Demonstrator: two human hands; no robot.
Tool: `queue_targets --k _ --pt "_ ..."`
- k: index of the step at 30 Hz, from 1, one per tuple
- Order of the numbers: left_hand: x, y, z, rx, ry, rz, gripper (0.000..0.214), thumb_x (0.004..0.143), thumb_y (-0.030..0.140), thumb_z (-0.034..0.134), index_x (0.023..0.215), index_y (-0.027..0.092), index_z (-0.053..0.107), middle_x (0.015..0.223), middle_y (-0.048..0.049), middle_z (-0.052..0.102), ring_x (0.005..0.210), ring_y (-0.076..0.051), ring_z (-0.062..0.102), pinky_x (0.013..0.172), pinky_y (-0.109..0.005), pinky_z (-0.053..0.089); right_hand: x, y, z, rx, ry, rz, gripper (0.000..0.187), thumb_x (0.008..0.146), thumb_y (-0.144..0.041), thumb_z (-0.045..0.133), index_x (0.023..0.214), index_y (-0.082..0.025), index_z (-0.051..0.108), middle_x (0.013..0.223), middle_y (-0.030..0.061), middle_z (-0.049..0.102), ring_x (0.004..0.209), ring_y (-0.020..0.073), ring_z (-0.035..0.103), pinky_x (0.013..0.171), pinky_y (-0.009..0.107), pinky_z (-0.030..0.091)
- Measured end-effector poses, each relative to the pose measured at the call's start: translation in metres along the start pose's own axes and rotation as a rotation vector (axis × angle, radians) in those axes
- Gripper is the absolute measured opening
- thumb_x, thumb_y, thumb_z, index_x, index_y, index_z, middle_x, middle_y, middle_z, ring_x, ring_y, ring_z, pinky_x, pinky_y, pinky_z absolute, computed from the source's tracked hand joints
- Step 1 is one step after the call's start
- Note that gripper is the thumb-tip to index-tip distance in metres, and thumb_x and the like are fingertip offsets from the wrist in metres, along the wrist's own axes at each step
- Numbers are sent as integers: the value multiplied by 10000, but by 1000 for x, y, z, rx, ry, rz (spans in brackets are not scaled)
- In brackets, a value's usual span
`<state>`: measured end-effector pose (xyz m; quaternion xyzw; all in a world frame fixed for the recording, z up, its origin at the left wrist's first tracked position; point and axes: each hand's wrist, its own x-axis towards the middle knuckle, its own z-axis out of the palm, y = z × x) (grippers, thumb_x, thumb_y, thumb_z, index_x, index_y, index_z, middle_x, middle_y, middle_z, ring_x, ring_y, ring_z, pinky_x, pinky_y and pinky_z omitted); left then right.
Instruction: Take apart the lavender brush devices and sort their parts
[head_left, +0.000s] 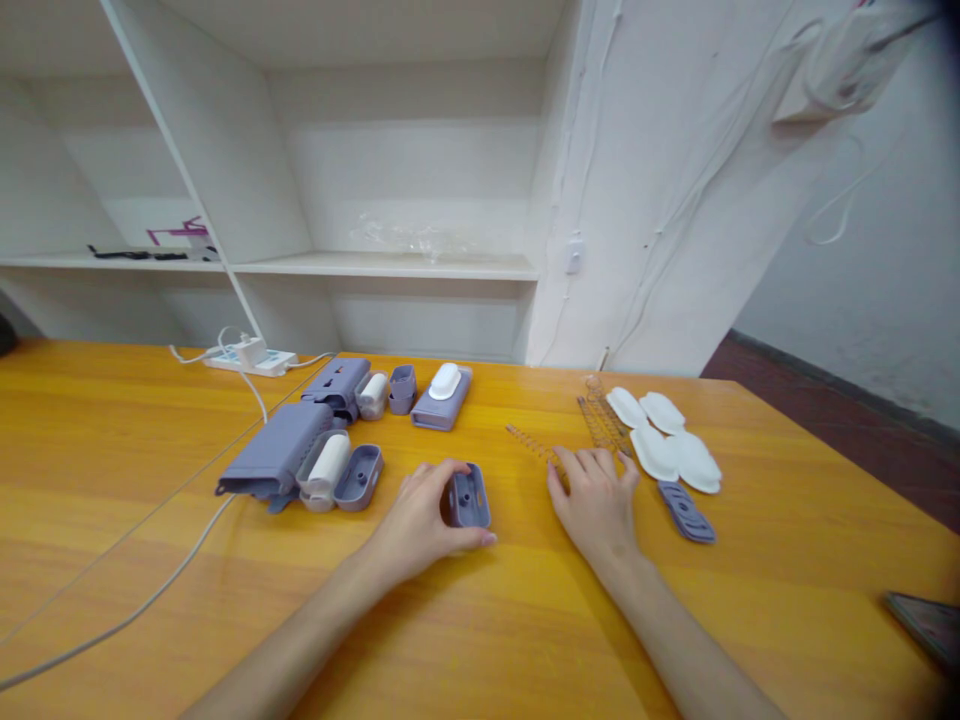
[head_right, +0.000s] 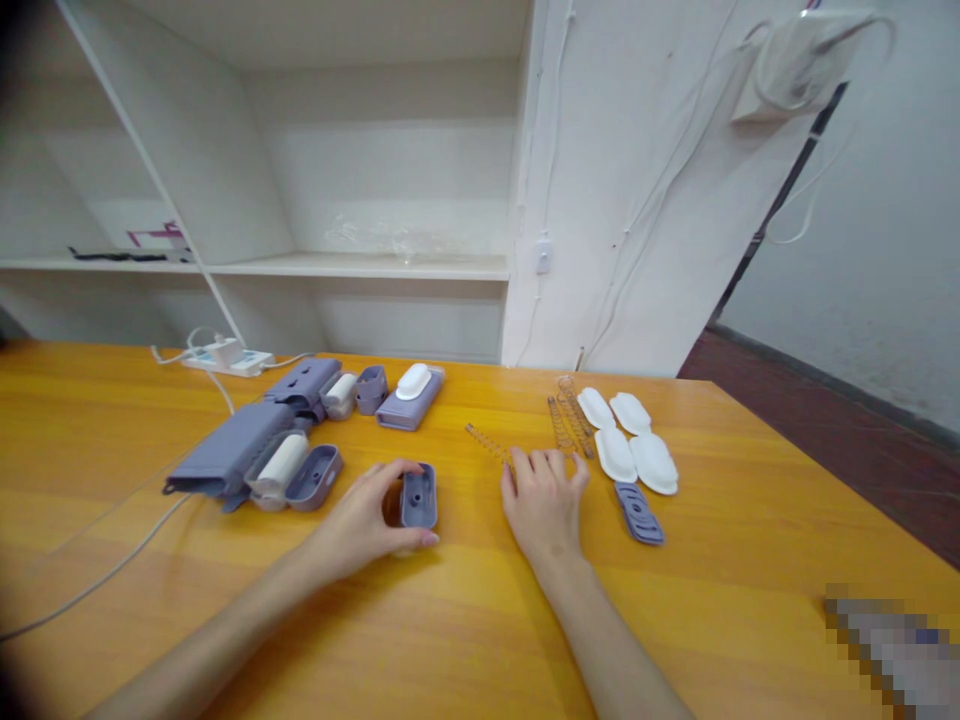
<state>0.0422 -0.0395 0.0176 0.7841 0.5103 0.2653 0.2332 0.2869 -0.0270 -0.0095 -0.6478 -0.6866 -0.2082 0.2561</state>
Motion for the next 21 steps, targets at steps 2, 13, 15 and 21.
queue_targets --k 2,13,15,21 --pt "0 0 -1 62 -7 35 580 683 538 728 1151 247 546 1219 -94 553 1127 -290 510 950 -431 403 0 0 0 6 9 -4 200 874 -264 548 1019 -193 666 870 51 675 953 242 523 1014 498 190" --pt "-8 25 -21 595 -34 114 123 713 232 591 832 203 600 1049 -106 597 931 -294 556 853 -460 391 0 1 0 25 16 -24 202 878 -253 515 1008 -200 660 866 51 671 952 240 509 1018 497 164" --pt "-7 22 -36 587 -38 112 184 683 251 617 856 211 568 939 -67 612 884 -279 553 836 -437 389 0 2 0 26 19 -25 203 879 -252 512 1008 -200 659 864 52 671 952 240 507 1019 494 161" --pt "-3 -10 -96 606 40 19 343 645 314 678 965 266 565 1092 -35 610 1092 -308 486 949 -482 296 0 1 0 25 0 -23 195 880 -257 517 999 -207 663 869 52 671 950 239 514 1021 508 161"
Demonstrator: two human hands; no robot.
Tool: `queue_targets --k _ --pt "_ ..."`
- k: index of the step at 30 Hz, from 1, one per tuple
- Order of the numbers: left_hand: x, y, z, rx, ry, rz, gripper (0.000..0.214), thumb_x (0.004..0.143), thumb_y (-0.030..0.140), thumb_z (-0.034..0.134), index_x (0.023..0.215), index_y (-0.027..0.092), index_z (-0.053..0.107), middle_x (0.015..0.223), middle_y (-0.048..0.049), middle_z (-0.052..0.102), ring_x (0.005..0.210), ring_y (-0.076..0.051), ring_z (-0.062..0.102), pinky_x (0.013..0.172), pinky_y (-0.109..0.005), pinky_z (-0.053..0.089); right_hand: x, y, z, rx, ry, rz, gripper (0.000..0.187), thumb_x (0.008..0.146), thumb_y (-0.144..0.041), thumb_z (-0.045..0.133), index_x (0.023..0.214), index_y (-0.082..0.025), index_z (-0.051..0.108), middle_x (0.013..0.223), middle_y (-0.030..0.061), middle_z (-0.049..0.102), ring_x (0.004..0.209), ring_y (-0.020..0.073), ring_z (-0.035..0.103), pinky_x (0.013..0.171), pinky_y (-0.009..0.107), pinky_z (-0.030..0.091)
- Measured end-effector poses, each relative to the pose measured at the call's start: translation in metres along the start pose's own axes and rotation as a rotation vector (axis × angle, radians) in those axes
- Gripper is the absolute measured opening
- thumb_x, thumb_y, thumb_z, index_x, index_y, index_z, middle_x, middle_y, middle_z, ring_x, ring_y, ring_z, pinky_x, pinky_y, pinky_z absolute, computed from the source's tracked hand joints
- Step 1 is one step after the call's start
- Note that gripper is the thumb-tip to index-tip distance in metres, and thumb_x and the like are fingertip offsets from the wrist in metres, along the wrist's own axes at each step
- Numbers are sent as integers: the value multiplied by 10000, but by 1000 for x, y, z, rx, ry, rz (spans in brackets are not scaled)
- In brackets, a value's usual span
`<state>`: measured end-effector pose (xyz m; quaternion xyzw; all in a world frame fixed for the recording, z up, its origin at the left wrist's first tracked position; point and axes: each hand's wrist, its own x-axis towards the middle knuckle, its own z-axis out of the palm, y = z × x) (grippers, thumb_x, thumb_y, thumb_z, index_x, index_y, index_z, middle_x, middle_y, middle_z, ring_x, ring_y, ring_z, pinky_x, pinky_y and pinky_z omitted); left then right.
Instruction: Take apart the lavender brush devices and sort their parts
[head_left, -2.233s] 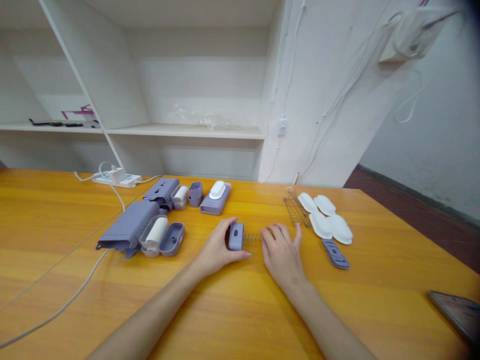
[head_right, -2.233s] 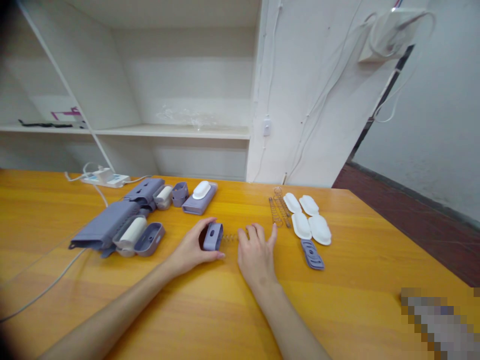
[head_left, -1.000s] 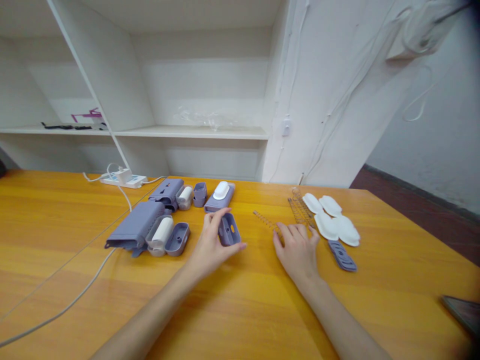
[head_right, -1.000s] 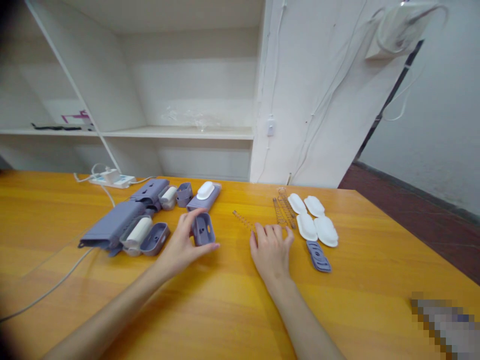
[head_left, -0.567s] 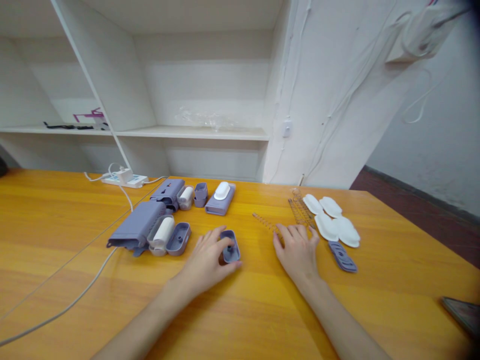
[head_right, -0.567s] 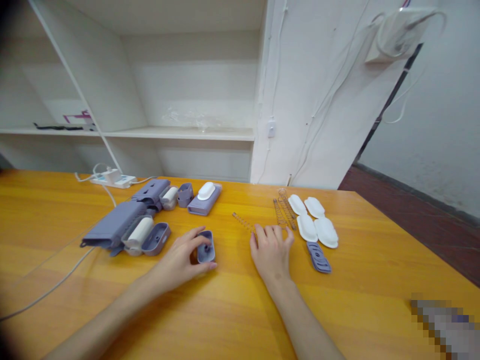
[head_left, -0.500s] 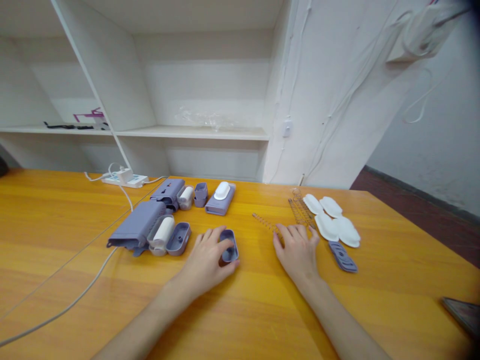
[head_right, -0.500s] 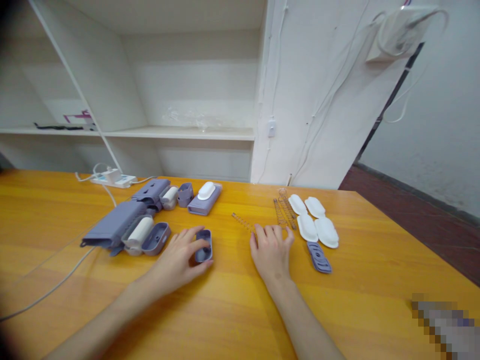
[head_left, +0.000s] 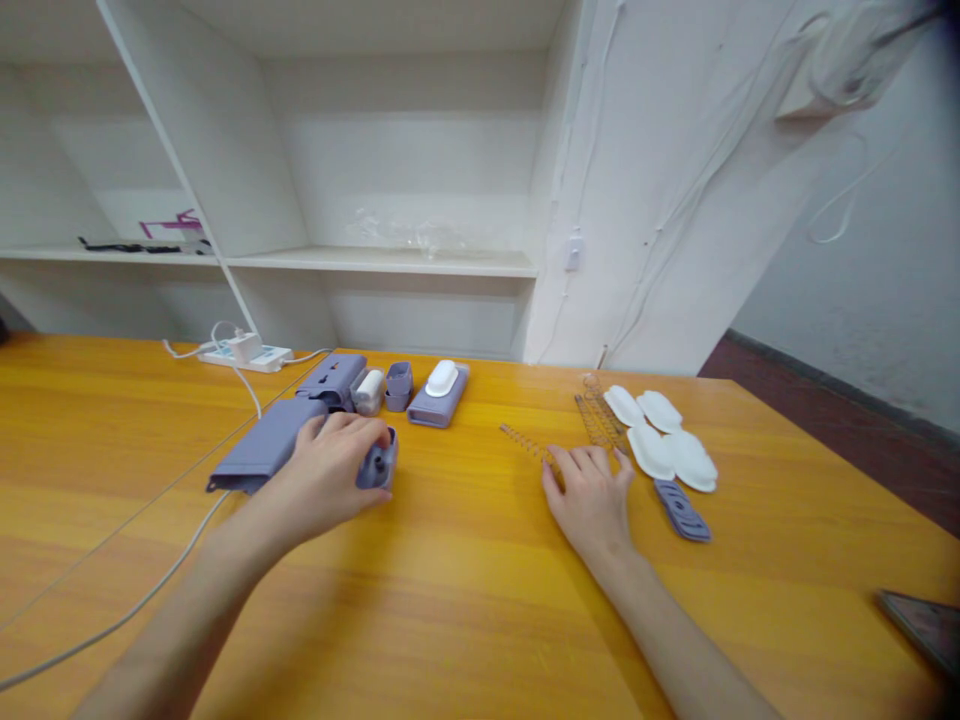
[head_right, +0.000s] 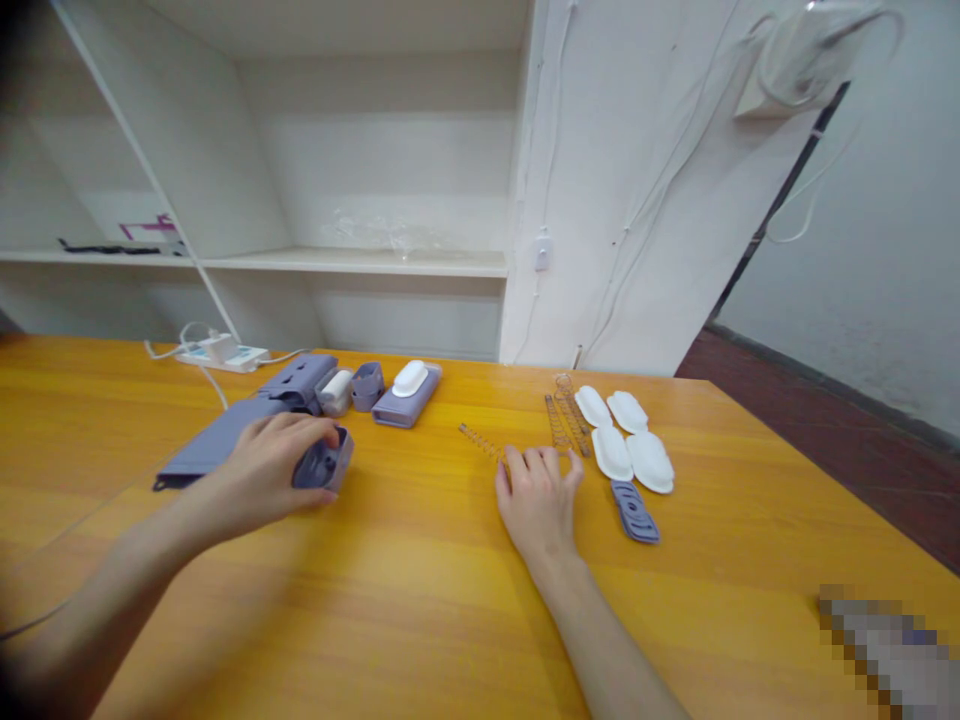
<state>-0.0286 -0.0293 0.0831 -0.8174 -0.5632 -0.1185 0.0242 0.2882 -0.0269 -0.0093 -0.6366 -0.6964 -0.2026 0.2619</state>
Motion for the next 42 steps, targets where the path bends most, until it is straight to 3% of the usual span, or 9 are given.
queue_targets --k 5,15,18,21,25,28,32,36,42 --pt "3 -29 -7 22 -61 -63 441 570 296 699 989 265 564 1057 -27 597 1082 -291 504 1023 -476 246 0 0 1 4 6 -3 189 880 -254 519 996 -208 662 875 49 672 954 237 517 1029 512 152" --pt "2 -24 -2 67 -89 -99 854 550 297 740 1331 267 397 1315 -108 506 1249 -355 400 1061 -594 129 0 -1 1 0 14 -13 198 876 -247 513 996 -206 664 869 52 672 949 239 516 1023 510 162" --pt "5 -1 4 82 42 -24 759 617 325 731 1307 257 422 1348 -120 466 1247 -361 393 1065 -604 110 0 -1 1 4 4 -8 195 877 -251 521 1001 -207 664 876 49 673 950 238 523 1029 514 160" --pt "10 42 20 -3 120 138 617 723 354 681 1280 247 440 1316 -110 477 1194 -330 437 1040 -510 269 0 -2 1 19 -6 -8 196 881 -259 528 1016 -209 660 889 46 673 958 236 527 1037 516 158" --pt "18 99 58 -80 150 284 612 772 311 652 1317 209 393 1335 -143 447 1237 -330 394 1061 -512 258 -1 -2 -1 102 -41 -120 213 894 -263 522 1061 -211 644 922 39 675 985 225 523 1040 485 185" --pt "24 115 86 -70 181 301 456 838 233 569 1271 205 428 1284 -142 486 1225 -311 409 1075 -534 218 -1 -3 -2 181 -74 -236 221 904 -256 515 1089 -219 631 951 29 682 1000 207 523 1038 452 209" --pt "30 101 100 -14 74 306 252 896 98 391 1074 213 526 975 -74 585 978 -240 523 956 -438 355 -1 -3 0 230 -60 -232 266 874 -347 570 1108 -229 618 1046 40 674 1057 216 516 1063 483 176" --pt "32 79 101 -5 61 229 331 871 41 351 1096 215 521 1024 -79 567 986 -236 506 897 -394 380 -1 0 4 260 -72 -135 441 796 -454 636 1173 -232 581 1218 76 599 1153 257 476 1056 521 199" --pt "29 76 98 -17 93 211 394 830 36 354 1160 198 496 1077 -89 569 1054 -248 501 1062 -485 238 -2 0 1 440 -247 -219 431 827 -332 618 1230 -199 545 1087 66 648 1009 200 553 987 411 342"
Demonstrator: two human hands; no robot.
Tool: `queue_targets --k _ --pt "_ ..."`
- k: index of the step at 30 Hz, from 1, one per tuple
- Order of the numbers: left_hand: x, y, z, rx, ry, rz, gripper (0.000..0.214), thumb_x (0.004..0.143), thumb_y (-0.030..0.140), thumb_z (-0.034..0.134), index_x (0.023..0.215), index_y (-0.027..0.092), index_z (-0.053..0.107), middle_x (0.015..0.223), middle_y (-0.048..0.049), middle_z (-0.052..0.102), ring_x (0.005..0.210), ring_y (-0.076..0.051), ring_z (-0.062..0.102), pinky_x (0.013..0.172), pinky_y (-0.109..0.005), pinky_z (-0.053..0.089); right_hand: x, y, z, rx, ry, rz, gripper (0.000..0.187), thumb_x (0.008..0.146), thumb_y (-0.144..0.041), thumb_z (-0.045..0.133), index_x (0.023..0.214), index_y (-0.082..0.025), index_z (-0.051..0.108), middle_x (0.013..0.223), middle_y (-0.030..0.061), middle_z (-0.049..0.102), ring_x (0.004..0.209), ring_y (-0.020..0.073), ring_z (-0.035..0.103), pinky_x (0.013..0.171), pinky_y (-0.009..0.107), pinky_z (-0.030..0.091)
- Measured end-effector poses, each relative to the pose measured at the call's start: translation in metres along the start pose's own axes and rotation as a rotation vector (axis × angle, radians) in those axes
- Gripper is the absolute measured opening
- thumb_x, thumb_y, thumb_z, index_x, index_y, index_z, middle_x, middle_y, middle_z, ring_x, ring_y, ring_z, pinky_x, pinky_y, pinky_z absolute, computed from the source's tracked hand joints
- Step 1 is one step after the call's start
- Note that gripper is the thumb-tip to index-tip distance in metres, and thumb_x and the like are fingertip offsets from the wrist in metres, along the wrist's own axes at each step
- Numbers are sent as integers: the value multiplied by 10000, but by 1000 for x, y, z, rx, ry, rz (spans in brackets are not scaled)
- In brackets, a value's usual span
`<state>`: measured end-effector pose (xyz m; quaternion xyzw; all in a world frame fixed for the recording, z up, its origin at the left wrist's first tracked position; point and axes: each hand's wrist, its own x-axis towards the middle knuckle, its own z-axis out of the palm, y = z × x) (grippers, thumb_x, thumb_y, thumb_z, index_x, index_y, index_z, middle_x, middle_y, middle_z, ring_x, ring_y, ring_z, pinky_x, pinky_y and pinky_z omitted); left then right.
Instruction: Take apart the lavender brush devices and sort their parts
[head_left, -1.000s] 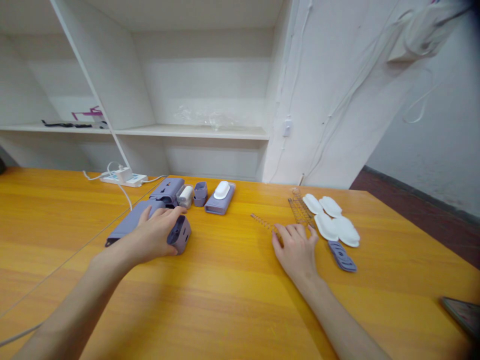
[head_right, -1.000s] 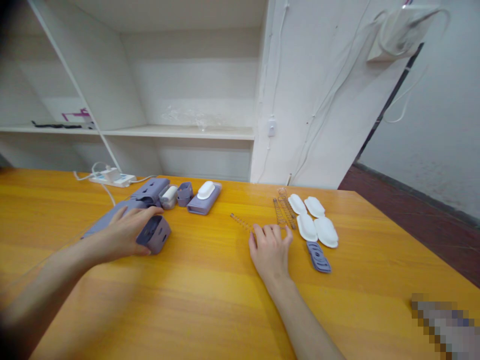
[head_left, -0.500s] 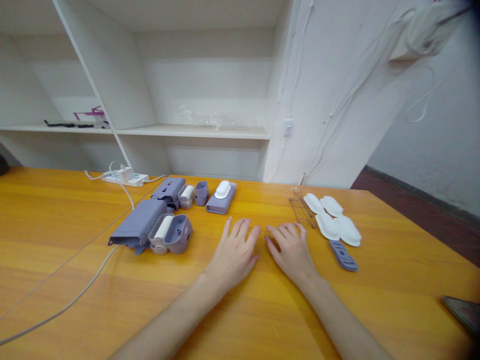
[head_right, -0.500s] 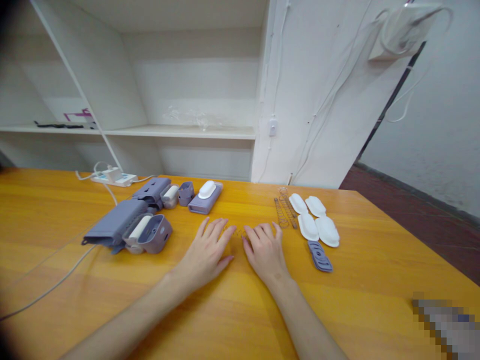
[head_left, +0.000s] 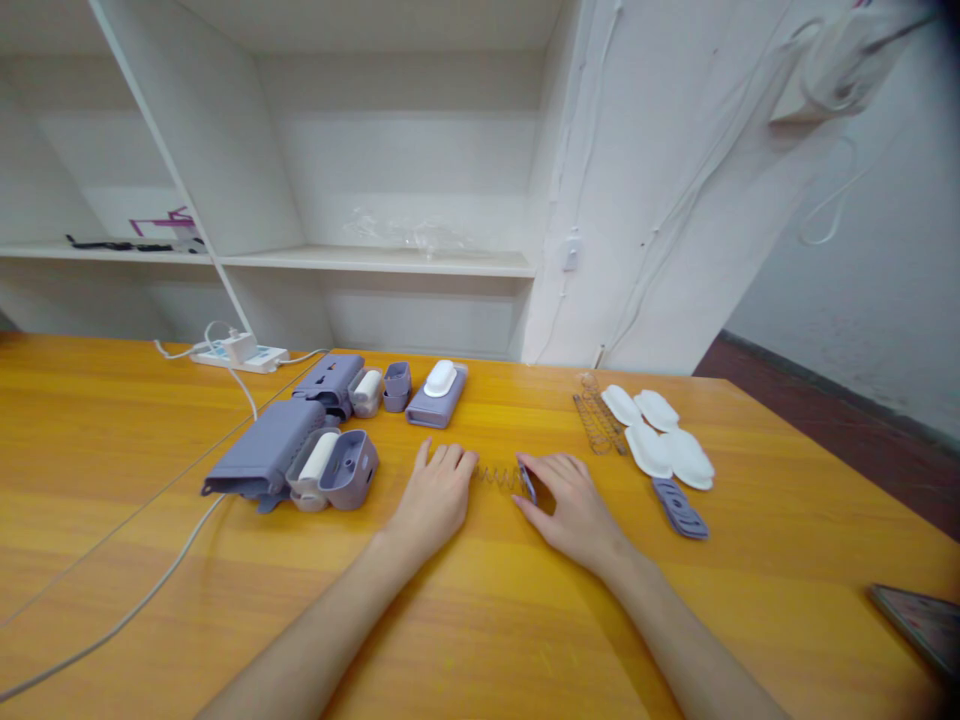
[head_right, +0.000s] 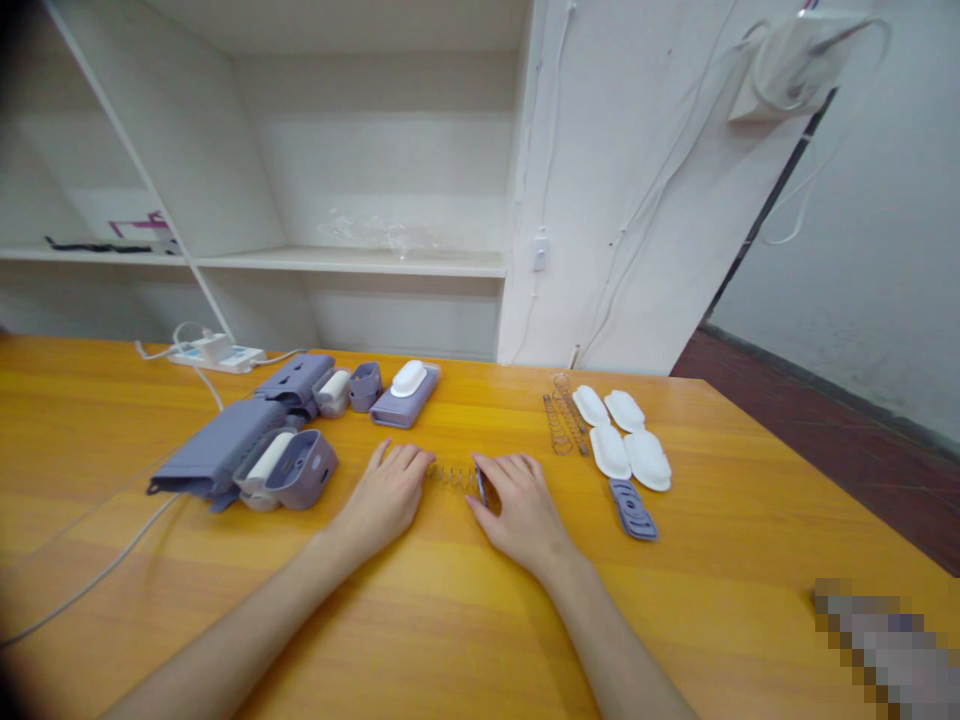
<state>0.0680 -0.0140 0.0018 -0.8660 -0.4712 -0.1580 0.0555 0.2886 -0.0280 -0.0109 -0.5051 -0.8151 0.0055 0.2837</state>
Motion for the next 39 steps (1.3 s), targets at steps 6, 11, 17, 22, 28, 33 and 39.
queue_targets --k 6,11,17,22,28,33,39 --pt "-2 23 -9 -191 -45 189 532 708 83 471 1225 208 448 1120 -79 562 1070 -251 486 1078 -456 249 -4 -18 -5 95 -39 14 378 870 -286 533 1235 -196 568 1086 85 643 993 218 552 898 386 413" --pt "6 37 -6 -182 -5 200 312 768 239 569 1071 189 512 1034 -86 579 988 -266 506 997 -449 335 -6 -18 2 404 -41 152 508 939 -292 360 1425 -142 370 1221 127 599 1106 215 540 987 424 400" --pt "19 38 5 -17 74 251 197 955 301 431 1061 164 524 960 -69 616 917 -231 552 916 -412 389 4 -8 7 853 24 376 467 859 -462 524 1228 -191 615 1283 104 587 1200 239 522 1064 431 350" --pt "17 35 8 70 52 202 295 986 307 355 1227 164 447 944 -73 620 869 -225 598 733 -334 451 8 -12 -7 1081 -1 465 553 798 -466 622 1292 -224 560 1158 79 656 1079 226 580 971 406 424" --pt "13 32 -3 -227 -54 103 257 982 386 370 1140 218 483 977 -42 661 817 -207 645 620 -259 420 2 -15 -13 1222 5 482 549 742 -409 706 1244 -220 591 1085 76 667 979 194 602 877 351 474" --pt "18 26 -14 -656 -86 -7 322 981 421 333 936 195 559 775 -12 632 693 -159 598 611 -234 400 4 -16 -12 1129 111 395 457 727 -368 722 1147 -204 646 1084 87 674 974 200 609 880 364 484" --pt "24 3 -11 -832 -179 -218 430 960 524 273 890 182 524 568 42 514 456 -123 487 484 -221 358 1 1 -17 840 331 412 483 800 -385 625 1227 -163 587 1068 106 678 940 209 636 822 351 509"
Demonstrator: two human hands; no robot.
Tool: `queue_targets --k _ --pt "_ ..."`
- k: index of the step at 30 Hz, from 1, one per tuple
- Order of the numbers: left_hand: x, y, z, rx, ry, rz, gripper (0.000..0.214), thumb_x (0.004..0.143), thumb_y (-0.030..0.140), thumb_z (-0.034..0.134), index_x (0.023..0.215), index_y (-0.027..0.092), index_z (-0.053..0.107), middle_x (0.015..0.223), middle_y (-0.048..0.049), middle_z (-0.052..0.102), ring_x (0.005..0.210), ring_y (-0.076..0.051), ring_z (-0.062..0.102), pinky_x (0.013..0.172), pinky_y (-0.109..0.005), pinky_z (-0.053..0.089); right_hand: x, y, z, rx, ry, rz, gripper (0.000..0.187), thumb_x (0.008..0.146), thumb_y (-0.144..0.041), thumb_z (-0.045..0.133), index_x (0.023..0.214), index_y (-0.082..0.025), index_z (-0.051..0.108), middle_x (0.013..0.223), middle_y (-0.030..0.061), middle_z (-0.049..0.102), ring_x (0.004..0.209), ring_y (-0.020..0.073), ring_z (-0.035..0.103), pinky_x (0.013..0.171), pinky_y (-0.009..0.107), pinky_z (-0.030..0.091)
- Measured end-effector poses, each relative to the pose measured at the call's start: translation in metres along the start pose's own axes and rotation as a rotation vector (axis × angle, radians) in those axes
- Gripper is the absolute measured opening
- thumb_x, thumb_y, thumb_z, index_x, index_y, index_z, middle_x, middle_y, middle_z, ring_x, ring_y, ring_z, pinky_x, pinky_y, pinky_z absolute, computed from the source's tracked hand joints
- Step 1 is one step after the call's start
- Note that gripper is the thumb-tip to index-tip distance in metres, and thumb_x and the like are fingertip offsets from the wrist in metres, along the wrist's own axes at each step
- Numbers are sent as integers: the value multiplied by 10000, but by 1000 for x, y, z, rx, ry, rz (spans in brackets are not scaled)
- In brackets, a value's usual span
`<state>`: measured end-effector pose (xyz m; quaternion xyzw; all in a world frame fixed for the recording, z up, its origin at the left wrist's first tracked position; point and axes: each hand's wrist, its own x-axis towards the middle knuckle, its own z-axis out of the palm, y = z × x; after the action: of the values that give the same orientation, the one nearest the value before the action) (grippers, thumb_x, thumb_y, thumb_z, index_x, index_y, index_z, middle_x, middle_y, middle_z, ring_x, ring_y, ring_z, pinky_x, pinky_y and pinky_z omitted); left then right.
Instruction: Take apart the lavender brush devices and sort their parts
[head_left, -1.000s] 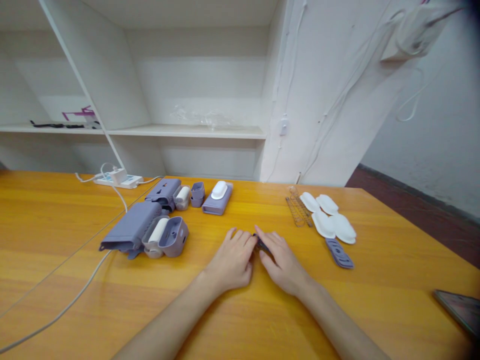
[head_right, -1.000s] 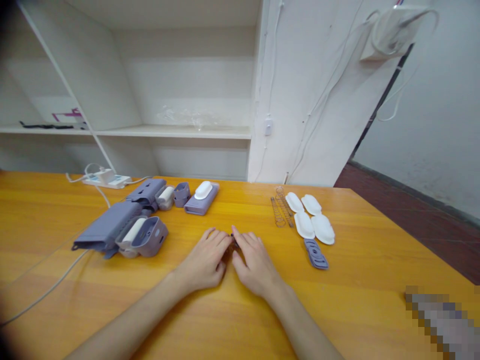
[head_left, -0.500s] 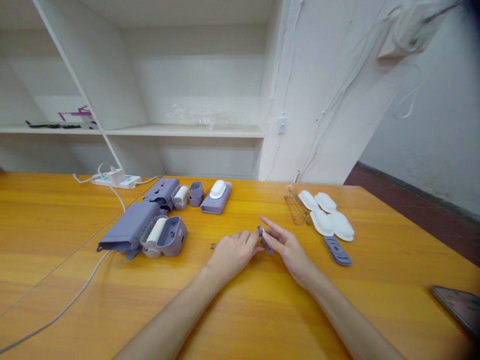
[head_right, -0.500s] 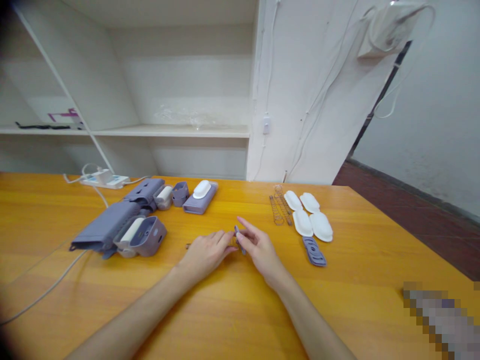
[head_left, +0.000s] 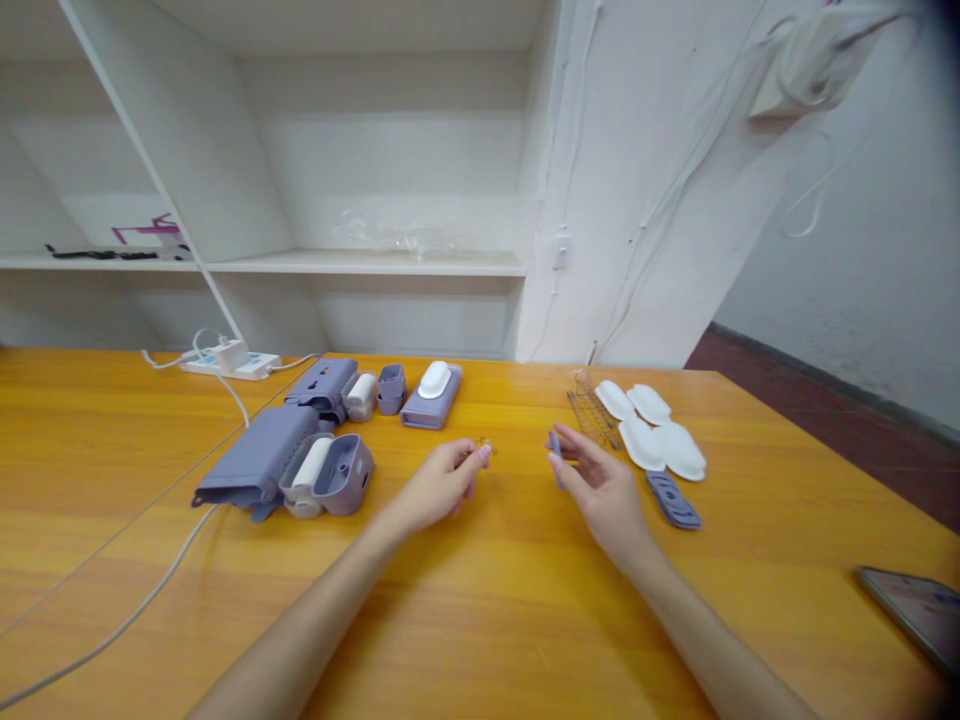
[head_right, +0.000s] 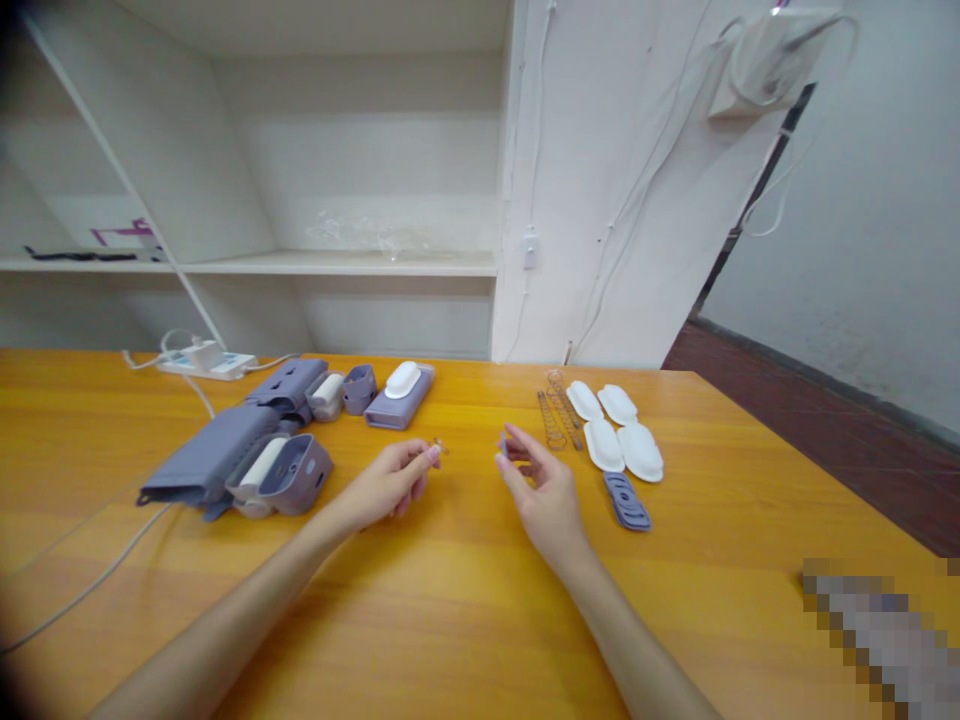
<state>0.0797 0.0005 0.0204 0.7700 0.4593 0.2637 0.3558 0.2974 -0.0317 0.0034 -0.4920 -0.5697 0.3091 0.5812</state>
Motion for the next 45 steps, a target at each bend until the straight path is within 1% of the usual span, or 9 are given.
queue_targets --k 3,6,12,16,19,22,31,40,45 --pt "-2 -4 -1 378 122 60 308 963 435 341 950 185 522 769 -34 633 677 -185 619 599 -260 418 4 3 -16 -313 139 21 447 871 -379 481 1228 -136 597 1029 117 697 876 221 657 795 356 509" --pt "-7 -2 6 717 118 87 210 948 347 393 1020 177 493 933 -91 654 822 -248 643 661 -309 448 9 1 -36 -711 245 -22 437 872 -310 397 1199 -132 627 1057 135 691 931 258 645 822 375 485" --pt "-9 0 14 843 85 130 172 956 302 359 1036 182 452 948 -79 636 835 -254 641 651 -319 475 20 -4 -76 -1024 357 53 409 841 -314 393 1086 -173 689 1051 126 691 968 284 629 814 370 466" --pt "-9 0 13 866 85 132 166 959 307 354 1025 189 450 938 -69 629 808 -244 639 630 -309 472 24 -3 -88 -1189 242 188 458 778 -415 526 1164 -193 632 1025 136 687 903 307 641 729 364 467" --pt "-9 1 13 876 81 137 165 960 313 355 1009 192 456 929 -65 622 795 -238 635 620 -304 469 22 -10 -88 -1337 136 294 488 799 -369 466 1241 -186 562 964 151 683 831 311 651 642 357 452" --pt "-10 1 13 880 75 141 171 961 316 352 1015 194 458 931 -64 616 799 -238 633 623 -308 471 17 -20 -86 -1465 100 414 474 834 -461 383 1119 -170 625 843 166 670 742 330 652 576 372 436" --pt "-11 1 13 868 69 134 178 964 315 343 1011 191 463 934 -76 613 818 -241 634 649 -312 479 13 -5 -102 -1536 171 383 522 805 -555 404 920 -132 688 708 190 661 626 341 640 516 409 438" --pt "-11 0 14 816 80 128 146 953 285 358 1019 182 438 902 -76 644 836 -245 640 660 -310 480 13 3 -105 -1523 89 459 409 758 -519 504 846 -181 718 897 189 683 844 393 626 693 523 428" --pt "-11 4 14 823 102 131 153 936 255 389 1049 177 456 905 -84 641 864 -239 624 675 -301 481 12 -16 -92 -1602 248 225 427 809 -520 490 899 -155 691 865 194 660 825 372 606 706 530 423"
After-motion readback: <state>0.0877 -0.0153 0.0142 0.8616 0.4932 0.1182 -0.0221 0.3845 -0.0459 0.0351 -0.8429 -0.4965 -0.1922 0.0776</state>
